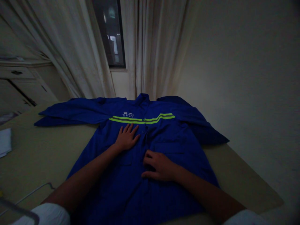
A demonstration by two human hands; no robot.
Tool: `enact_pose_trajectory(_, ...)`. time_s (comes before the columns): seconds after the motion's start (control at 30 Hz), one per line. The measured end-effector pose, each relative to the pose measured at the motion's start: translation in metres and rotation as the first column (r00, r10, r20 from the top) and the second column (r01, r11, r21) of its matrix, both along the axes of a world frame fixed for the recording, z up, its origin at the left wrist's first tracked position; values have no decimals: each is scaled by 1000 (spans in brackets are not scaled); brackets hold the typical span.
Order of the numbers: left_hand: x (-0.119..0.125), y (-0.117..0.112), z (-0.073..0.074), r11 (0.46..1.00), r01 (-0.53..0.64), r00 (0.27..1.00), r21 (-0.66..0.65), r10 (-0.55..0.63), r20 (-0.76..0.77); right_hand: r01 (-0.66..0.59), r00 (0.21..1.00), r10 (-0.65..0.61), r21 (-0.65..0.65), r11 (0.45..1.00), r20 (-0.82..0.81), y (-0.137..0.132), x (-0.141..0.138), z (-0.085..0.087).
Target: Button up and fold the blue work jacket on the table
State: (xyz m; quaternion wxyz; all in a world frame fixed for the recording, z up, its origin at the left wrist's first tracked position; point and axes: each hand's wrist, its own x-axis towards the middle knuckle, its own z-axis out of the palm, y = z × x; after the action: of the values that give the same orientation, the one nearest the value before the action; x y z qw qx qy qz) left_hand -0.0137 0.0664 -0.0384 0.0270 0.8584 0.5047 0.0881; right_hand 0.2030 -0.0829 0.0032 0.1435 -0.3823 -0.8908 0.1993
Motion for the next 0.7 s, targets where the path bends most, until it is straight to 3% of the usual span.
enact_pose_trajectory(0.1,-3,-15,-3,1000,-8,1000,-3,8,-5,11,1000,-11,-90,996,2,-8,-2,6)
enact_pose_trajectory(0.2,-7,-33,-4,1000,-12,1000,3,12,-15,-81,996,85,-181,980,13,-17,0,14)
enact_pose_trajectory(0.33,-1,-34,15,1000,3,999,-20,-4,-54,-196,980,200,-258,946,-7,0,8,33)
enact_pose_trajectory(0.4,7,-16,30,999,-23,998,-37,21,-65,-138,990,134,-159,978,-32,34,12,40)
enact_pose_trajectory(0.5,20,26,46,995,-86,996,-57,84,-29,111,981,-102,43,993,-167,113,21,39)
enact_pose_trajectory(0.6,26,78,49,997,-74,992,-7,74,98,380,889,-354,38,924,-289,204,33,28)
enact_pose_trajectory(0.7,29,132,47,996,-79,939,42,60,340,533,793,-515,-40,845,-326,281,46,16)
